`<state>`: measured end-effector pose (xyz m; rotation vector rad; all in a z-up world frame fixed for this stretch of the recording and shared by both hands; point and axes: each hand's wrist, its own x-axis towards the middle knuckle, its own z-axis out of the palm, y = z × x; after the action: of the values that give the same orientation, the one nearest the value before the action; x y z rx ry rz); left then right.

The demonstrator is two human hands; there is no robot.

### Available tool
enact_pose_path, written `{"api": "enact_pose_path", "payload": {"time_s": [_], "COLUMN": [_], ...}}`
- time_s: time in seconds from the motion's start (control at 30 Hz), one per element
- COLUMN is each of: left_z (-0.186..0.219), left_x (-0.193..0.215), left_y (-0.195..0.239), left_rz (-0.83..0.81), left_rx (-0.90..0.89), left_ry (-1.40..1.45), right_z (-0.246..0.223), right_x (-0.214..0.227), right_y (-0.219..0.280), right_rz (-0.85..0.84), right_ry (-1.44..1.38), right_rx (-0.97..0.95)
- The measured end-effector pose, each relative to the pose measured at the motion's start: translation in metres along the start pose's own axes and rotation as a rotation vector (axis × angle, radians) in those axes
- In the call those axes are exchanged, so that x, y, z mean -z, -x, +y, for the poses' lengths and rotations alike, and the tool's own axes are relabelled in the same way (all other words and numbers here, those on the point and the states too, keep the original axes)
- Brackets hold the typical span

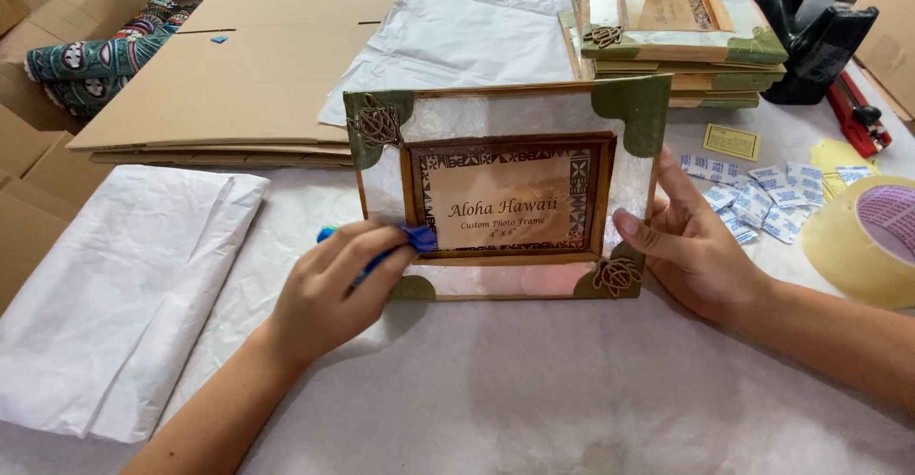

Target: A person cleans a decorative picture frame with a cloth and then applies adhesive or finishing material to the corners using a blue applicator tool.

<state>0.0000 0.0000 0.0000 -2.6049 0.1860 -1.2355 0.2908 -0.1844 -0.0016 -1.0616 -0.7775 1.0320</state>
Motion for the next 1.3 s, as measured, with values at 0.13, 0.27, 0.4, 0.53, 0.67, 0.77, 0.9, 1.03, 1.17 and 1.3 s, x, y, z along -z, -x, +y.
{"api": "enact_pose_path", "payload": {"time_s": [0.13, 0.27, 0.4, 0.53, 0.67, 0.77, 0.9, 1.03, 1.17, 1.3], "left_z": [0.005, 0.005, 0.003, -0.002, 0.003, 0.007, 0.009, 0.009, 0.010, 0.009], "left_x": [0.002, 0.003, -0.001, 0.008, 0.008, 0.007, 0.003, 0.010, 0.011, 0.011], "left_y": [-0.004, -0.004, 0.005, -0.003, -0.009, -0.008, -0.004, -0.007, -0.007, -0.011], "left_rz": [-0.053, -0.098, 0.036, 0.035, -0.038, -0.085, -0.064, -0.102, -0.020, 0.036], "left_rx": [-0.076, -0.231, -0.018, 0.074, 0.049, -0.018, -0.145, -0.190, -0.137, 0.028], "left_ry": [0.018, 0.014, 0.138, 0.057, 0.098, 0.105, 0.069, 0.106, 0.144, 0.147], "right_z": [0.006, 0.004, 0.002, 0.004, 0.003, 0.004, 0.007, 0.000, -0.006, -0.007], "right_x": [0.008, 0.006, 0.003, 0.008, 0.006, 0.007, 0.011, 0.000, -0.008, -0.009], "right_y": [-0.001, 0.000, 0.000, -0.001, -0.001, -0.002, -0.002, 0.000, 0.001, 0.001], "right_rz": [-0.081, -0.087, -0.078, -0.112, -0.104, -0.082, -0.133, -0.084, 0.031, 0.041], "right_ry": [-0.006, -0.008, -0.010, -0.008, 0.022, 0.028, 0.018, 0.012, 0.016, 0.046], "right_rx": [0.065, 0.065, 0.050, 0.067, 0.065, 0.056, 0.097, 0.059, -0.023, -0.021]}}
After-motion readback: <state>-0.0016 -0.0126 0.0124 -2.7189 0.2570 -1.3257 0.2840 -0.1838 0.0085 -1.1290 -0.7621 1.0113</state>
